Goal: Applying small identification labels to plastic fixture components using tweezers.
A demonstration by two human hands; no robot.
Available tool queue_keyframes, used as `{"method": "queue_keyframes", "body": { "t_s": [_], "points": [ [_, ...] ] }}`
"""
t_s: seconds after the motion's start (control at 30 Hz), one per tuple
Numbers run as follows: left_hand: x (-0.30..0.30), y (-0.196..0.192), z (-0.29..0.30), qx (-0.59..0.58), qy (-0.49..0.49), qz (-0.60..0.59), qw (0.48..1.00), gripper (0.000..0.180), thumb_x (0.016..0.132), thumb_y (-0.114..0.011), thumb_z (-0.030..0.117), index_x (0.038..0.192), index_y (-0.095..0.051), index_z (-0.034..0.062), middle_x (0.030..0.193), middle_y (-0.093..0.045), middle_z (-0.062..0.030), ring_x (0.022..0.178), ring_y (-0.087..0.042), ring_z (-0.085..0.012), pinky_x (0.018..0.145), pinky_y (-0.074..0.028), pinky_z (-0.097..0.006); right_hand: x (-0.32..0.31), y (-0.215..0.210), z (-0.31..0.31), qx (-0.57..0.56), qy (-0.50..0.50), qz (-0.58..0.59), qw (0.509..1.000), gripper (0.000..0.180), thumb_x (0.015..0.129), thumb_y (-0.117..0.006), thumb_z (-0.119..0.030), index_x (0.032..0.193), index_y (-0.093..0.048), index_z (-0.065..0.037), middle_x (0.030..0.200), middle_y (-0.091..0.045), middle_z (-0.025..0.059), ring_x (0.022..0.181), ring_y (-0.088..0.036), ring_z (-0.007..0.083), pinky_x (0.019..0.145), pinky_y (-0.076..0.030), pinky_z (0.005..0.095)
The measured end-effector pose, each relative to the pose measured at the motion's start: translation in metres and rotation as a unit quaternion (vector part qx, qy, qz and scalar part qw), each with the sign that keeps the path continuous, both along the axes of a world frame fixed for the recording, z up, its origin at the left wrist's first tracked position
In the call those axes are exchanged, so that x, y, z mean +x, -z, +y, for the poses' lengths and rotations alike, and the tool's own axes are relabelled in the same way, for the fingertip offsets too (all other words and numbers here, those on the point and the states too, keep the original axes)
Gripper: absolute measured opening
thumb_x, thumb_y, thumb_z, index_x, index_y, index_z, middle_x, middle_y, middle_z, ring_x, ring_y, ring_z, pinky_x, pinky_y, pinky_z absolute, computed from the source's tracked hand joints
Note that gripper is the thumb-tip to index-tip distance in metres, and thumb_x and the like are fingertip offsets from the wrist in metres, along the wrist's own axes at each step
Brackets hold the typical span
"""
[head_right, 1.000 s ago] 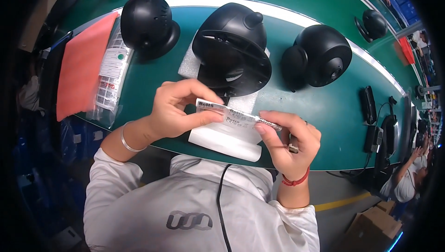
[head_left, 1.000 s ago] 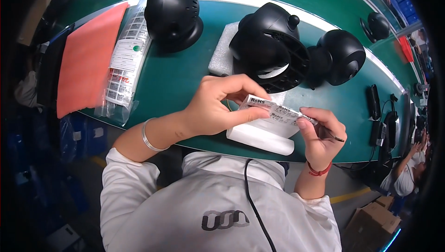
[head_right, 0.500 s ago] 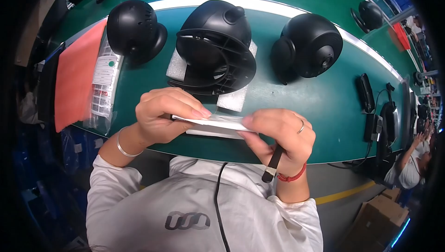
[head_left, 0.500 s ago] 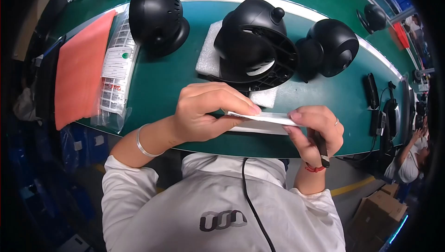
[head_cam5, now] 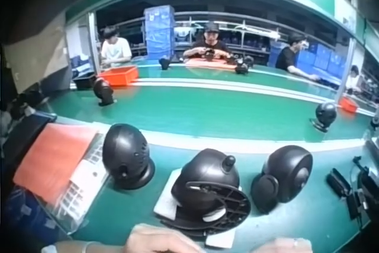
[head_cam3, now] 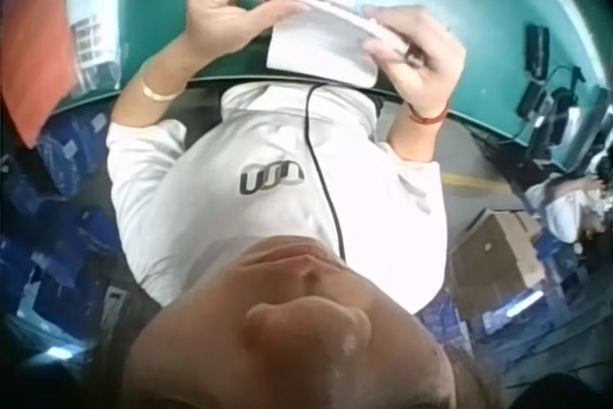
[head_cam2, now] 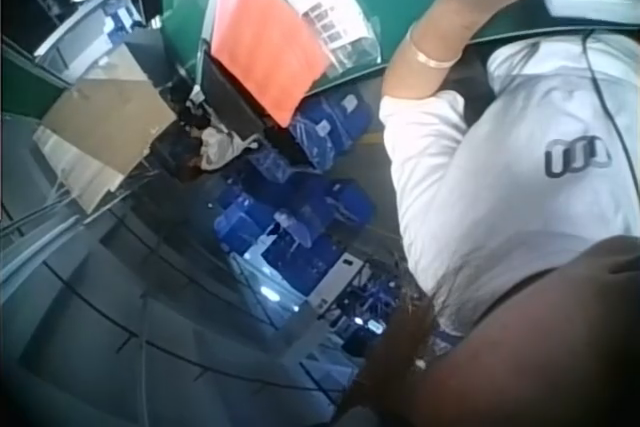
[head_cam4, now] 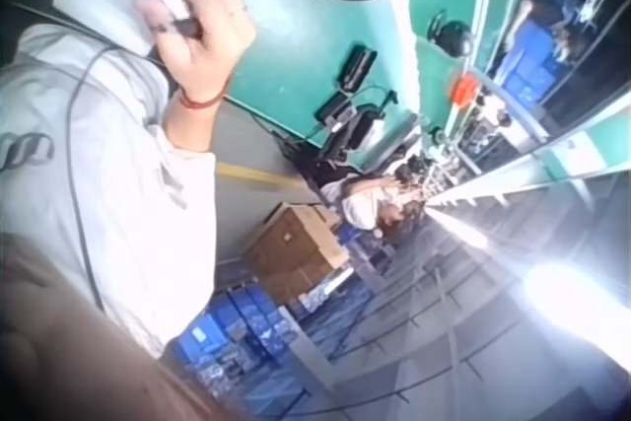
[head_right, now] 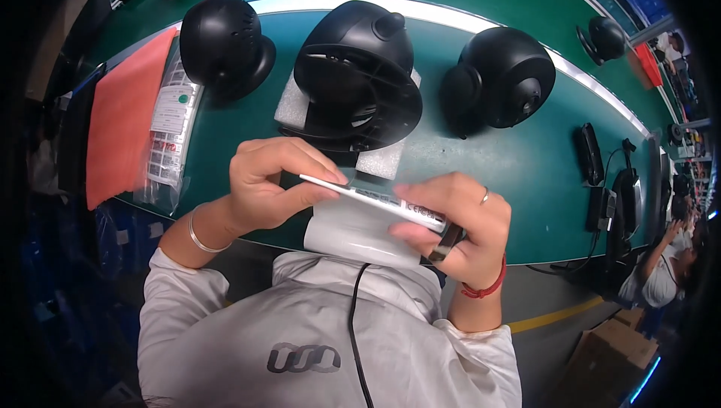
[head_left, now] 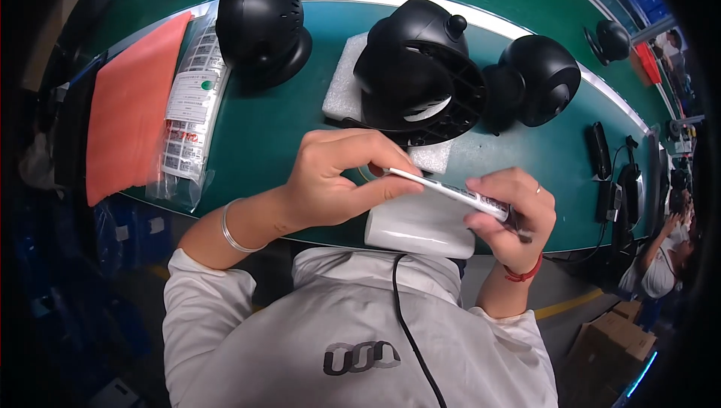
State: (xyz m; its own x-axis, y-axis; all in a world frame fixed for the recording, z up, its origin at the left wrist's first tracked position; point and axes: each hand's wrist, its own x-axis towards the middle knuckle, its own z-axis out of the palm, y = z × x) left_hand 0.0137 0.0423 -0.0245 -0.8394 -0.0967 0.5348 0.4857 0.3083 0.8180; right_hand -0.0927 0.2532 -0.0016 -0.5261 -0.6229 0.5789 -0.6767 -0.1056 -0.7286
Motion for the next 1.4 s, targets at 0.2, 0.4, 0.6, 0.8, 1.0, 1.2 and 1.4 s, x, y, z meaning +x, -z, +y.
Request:
{"method": "queue_keyframes", "body": {
  "t_s": [0.2,0.4,0.6,0.8,1.0,1.2,1.4],
  "points": [
    [0.005,-0.009,0.006,0.068,0.036,-0.102,0.992,0.008,0.081,-0.067,-0.008,0.087,-0.068,-0.0042,0.094,-0.072,-0.0183,0.088,-0.071,-0.023,0.076,-0.056,-0.029,-0.001,0.005,0.005,0.077,-0.006,0.055,0.995,0.011,0.075,-0.075,-0.007,0.071,-0.068,0.0,0.061,-0.061,0.0066,0.051,-0.058,0.0197,0.048,-0.043,0.0279],
    [0.007,-0.006,0.007,0.1,0.079,-0.131,0.983,0.017,0.081,-0.063,-0.013,0.094,-0.069,-0.005,0.097,-0.072,-0.0181,0.094,-0.07,-0.023,0.082,-0.056,-0.029,-0.005,0.0,0.012,0.108,-0.032,-0.02,0.993,0.013,0.081,-0.071,-0.009,0.087,-0.071,0.002,0.067,-0.058,0.0086,0.057,-0.053,0.0179,0.051,-0.041,0.0281],
    [0.007,-0.011,0.009,0.101,0.065,-0.149,0.982,0.019,0.081,-0.064,-0.011,0.099,-0.069,-0.005,0.1,-0.071,-0.0177,0.095,-0.069,-0.0193,0.081,-0.055,-0.026,-0.018,0.007,0.047,-0.095,0.171,-0.019,0.981,0.059,0.096,-0.024,-0.04,0.082,-0.063,0.002,0.077,-0.049,0.0093,0.075,-0.042,0.0189,0.069,-0.033,0.0327],
    [0.008,-0.009,0.013,0.053,0.037,-0.13,0.989,0.029,0.083,-0.065,-0.009,0.112,-0.066,-0.0051,0.105,-0.071,-0.0156,0.093,-0.068,-0.0126,0.079,-0.055,-0.022,0.011,-0.017,0.037,-0.159,0.098,-0.154,0.97,0.051,0.087,-0.069,-0.044,0.096,-0.061,0.006,0.061,-0.052,0.0025,0.051,-0.049,0.0088,0.05,-0.041,0.0201],
    [0.008,-0.006,0.014,0.112,0.038,-0.155,0.981,0.044,0.085,-0.063,-0.008,0.128,-0.054,-0.004,0.109,-0.07,-0.0142,0.099,-0.066,-0.0138,0.086,-0.054,-0.023,0.029,-0.029,0.022,-0.014,0.027,-0.231,0.972,0.047,0.063,-0.079,0.014,0.107,-0.064,0.012,0.089,-0.068,0.0161,0.075,-0.069,0.0177,0.069,-0.057,0.0226],
    [0.01,-0.01,0.015,0.093,0.031,-0.156,0.983,0.05,0.083,-0.066,-0.007,0.131,-0.053,-0.0028,0.109,-0.071,-0.0125,0.095,-0.067,-0.011,0.082,-0.054,-0.022,0.023,-0.028,0.011,0.049,0.023,-0.006,0.998,0.036,0.063,-0.082,0.006,0.097,-0.071,0.003,0.092,-0.07,0.0165,0.082,-0.07,0.0245,0.072,-0.055,0.0289],
    [0.01,-0.004,0.015,0.012,0.006,-0.119,0.993,0.058,0.08,-0.069,-0.005,0.135,-0.049,-0.0006,0.103,-0.072,-0.012,0.09,-0.067,-0.0072,0.077,-0.053,-0.02,0.026,-0.026,0.006,0.062,0.037,0.021,0.997,0.025,0.065,-0.078,0.009,0.089,-0.071,0.004,0.086,-0.071,0.0164,0.078,-0.07,0.0241,0.07,-0.055,0.0288]
  ]
}}
